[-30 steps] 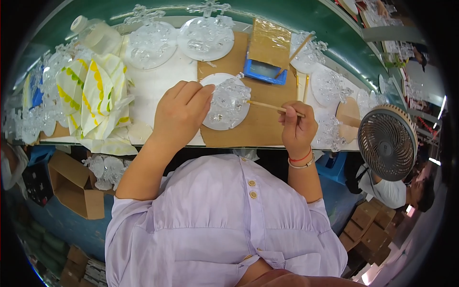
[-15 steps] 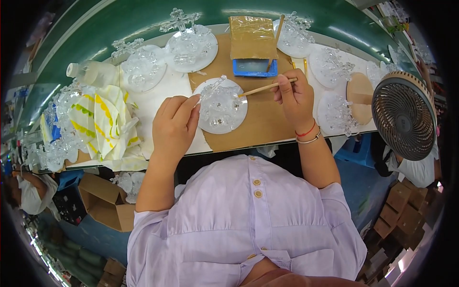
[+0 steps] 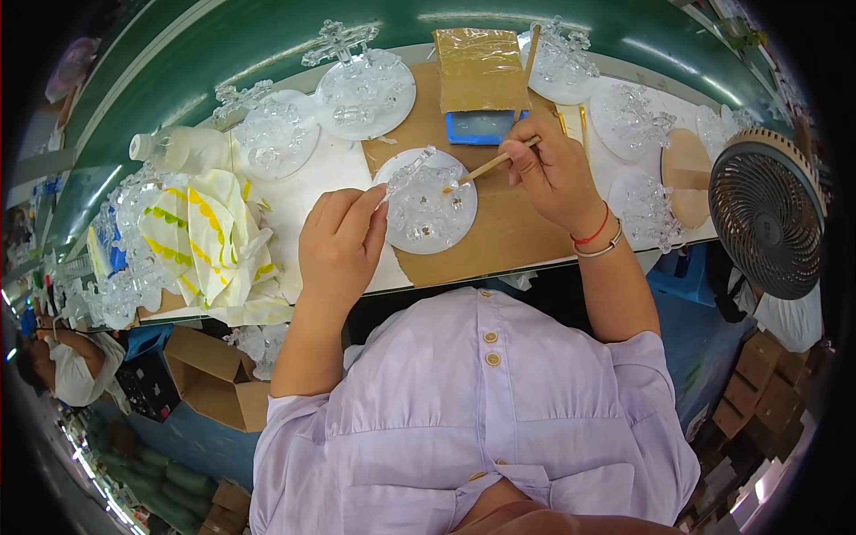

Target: Applying glue to decorative crystal pieces and attaching them to a glass lamp base on an assembly line.

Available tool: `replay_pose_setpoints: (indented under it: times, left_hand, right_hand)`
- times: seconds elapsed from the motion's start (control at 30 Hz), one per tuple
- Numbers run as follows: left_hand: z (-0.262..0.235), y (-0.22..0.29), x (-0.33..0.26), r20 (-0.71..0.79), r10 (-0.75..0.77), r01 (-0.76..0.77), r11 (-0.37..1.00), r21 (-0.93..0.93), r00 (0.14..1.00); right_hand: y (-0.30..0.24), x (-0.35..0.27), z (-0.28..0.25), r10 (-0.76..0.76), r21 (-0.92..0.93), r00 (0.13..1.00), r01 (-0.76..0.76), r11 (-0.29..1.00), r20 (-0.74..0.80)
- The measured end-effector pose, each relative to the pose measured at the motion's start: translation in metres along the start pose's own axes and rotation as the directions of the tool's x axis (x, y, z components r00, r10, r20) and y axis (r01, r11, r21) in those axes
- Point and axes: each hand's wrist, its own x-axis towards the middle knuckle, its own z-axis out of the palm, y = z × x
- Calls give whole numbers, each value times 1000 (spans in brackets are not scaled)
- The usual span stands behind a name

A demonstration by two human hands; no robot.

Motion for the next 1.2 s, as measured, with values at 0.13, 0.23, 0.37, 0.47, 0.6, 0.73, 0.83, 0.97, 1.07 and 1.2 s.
replay_pose_setpoints:
  times: [0.13,0.23,0.37,0.47,0.6,0.73,0.83,0.97,1.07,1.2]
  left_hand:
    - [2,1,1,8,7,-7,1000,1,1000]
    - [2,2,2,14,4,-4,1000,7,1000]
    - [2,3,2,16,-10,10,1000,15,1000]
    - [1,6,2,15,-8,7,999,31,1000]
    - [3,3,1,10,10,-10,999,32,1000]
    - [5,4,-2,8,-27,27,998,57,1000]
    - [6,3,-3,12,-57,57,997,57,998]
    - [6,3,-3,3,-69,69,996,48,998]
    - [7,1,-5,-3,-84,84,996,35,996]
    - [4,0,-10,-16,-87,87,996,35,996]
  right_hand:
    - [0,-1,-2,-23,-38,998,21,999,-63]
    - [2,2,-8,-81,-128,993,69,989,-91]
    - [4,2,-8,-135,-202,985,111,973,-110]
    - [7,-4,-1,-179,-181,974,154,971,-135]
    - [15,-9,5,-268,-172,950,241,955,-161]
    - [16,-19,4,-292,-178,942,262,948,-167]
    - [11,-33,2,-389,-267,906,338,902,-168]
    - [15,-57,2,-348,-227,915,302,926,-205]
    - [16,-72,0,-264,-149,930,231,961,-256]
    - [11,-81,-2,-17,231,878,145,962,-479]
